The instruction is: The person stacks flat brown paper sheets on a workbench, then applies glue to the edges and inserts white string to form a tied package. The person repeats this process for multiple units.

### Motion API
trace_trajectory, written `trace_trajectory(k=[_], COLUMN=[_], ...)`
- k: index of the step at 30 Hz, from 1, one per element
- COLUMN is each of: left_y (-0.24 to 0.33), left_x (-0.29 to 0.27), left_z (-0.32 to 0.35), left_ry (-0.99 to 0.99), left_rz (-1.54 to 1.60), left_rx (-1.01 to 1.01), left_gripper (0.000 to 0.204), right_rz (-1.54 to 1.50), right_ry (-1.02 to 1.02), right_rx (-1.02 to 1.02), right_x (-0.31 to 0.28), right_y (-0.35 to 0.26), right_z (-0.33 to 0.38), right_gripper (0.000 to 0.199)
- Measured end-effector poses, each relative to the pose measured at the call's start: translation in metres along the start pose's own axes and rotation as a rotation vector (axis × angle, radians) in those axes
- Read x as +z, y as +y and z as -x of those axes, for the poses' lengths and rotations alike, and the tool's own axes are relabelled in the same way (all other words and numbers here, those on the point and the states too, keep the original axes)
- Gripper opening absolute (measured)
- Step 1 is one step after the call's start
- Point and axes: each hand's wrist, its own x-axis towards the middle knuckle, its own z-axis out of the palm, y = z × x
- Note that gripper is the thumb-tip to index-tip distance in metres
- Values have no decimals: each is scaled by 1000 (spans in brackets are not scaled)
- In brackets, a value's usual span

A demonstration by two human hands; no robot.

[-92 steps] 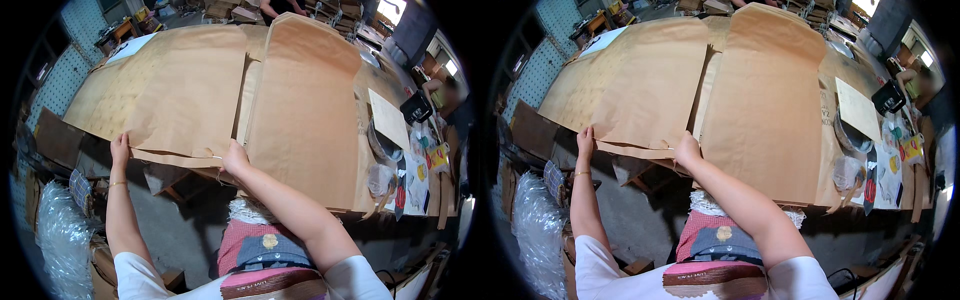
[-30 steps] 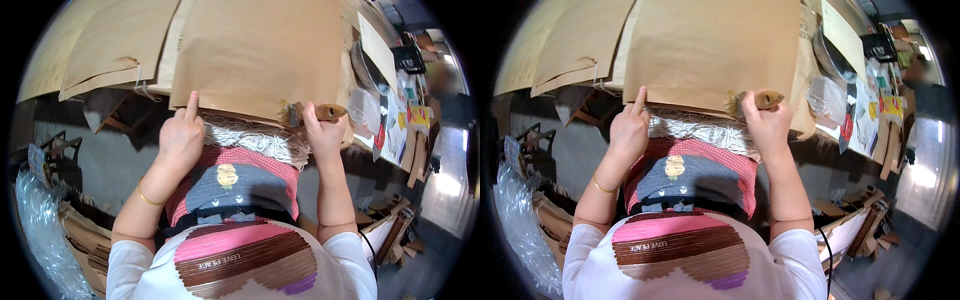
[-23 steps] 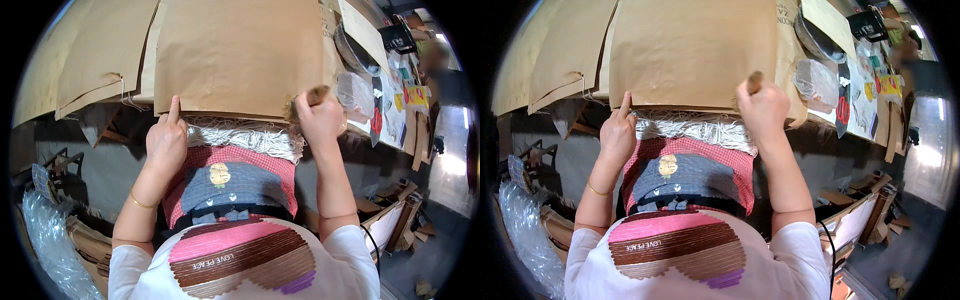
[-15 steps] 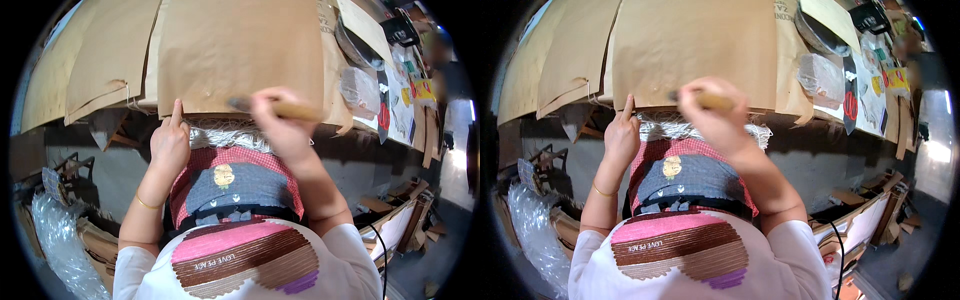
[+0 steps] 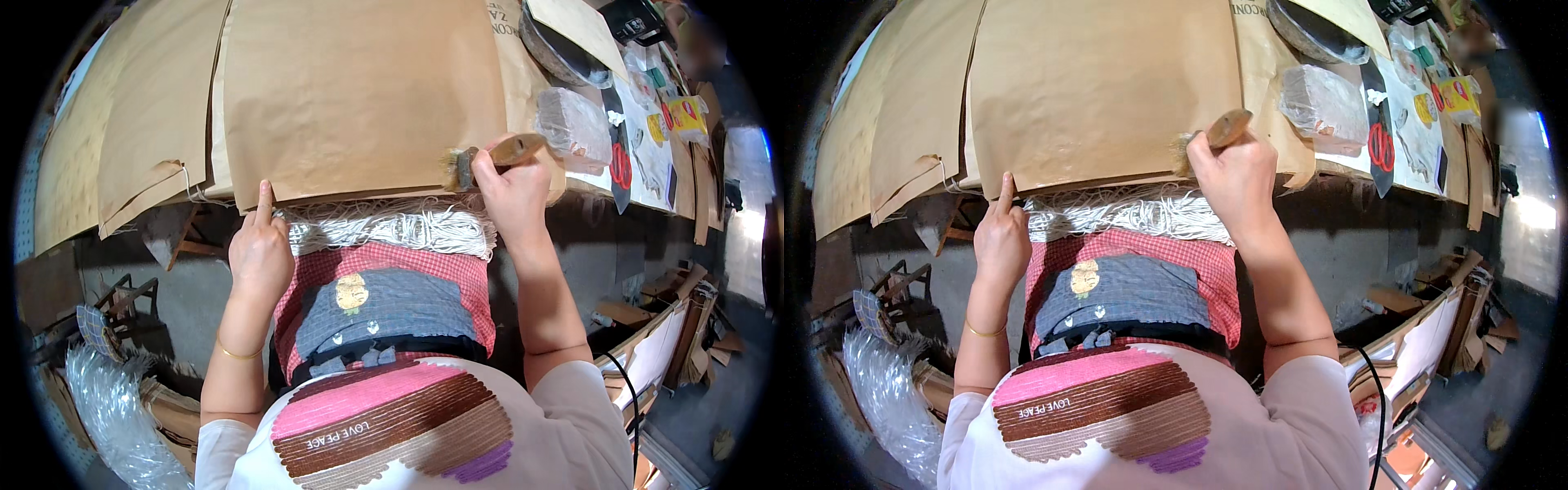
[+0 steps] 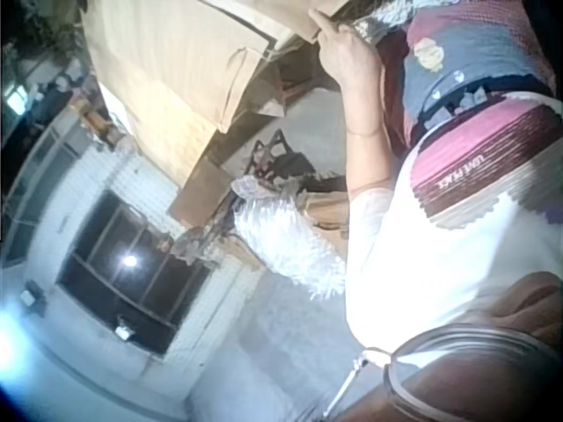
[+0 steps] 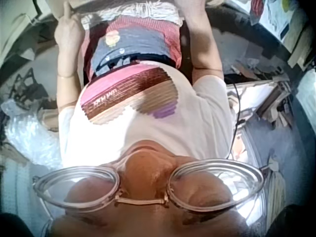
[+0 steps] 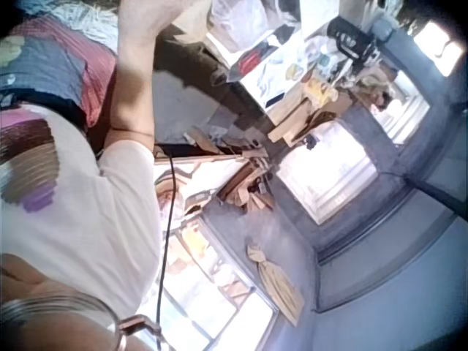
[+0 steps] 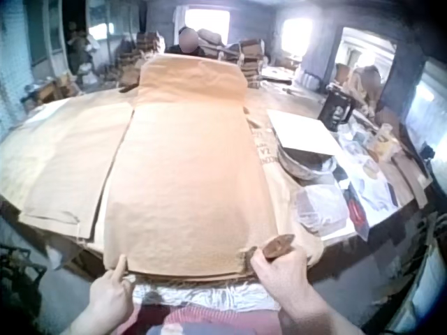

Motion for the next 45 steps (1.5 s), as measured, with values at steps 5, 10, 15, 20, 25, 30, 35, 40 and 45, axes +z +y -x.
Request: trace_trajectory(k=[5, 10, 15, 20, 25, 30, 35, 40, 45], left_y=[-1, 3, 7, 29, 43, -17, -29, -47, -45], left_x=[2, -10, -41, -101, -133, -165, -133, -37, -3], left_z=[1, 3, 16, 31, 21, 60, 9, -41, -39], left_ry=[32, -41, 80, -162, -216, 12, 252, 115, 211], left_rz=[2, 20, 377, 854, 886, 602, 628, 750, 668], left_rx=[-3, -37, 34, 195, 234, 308, 85, -52, -131], left_gripper=[15, 13, 16, 22, 12, 19, 11, 7, 7], right_rz=[-192, -924, 774, 40, -807, -706, -291, -348, -155], right_ry=[-125, 187, 20, -169, -937, -731, -430, -452, -349], right_rx=[81, 106, -191, -472, -332, -198, -44, 284, 186], right_x=[-19, -107, -135, -61, 1, -89, -112, -44, -11], right_y=[-22, 35, 132, 27, -45, -25, -11, 55, 78], right_z=[-17, -41, -40, 19, 83, 39, -1, -23, -9], right_gripper=[11, 17, 33, 38, 20, 15, 14, 7, 10])
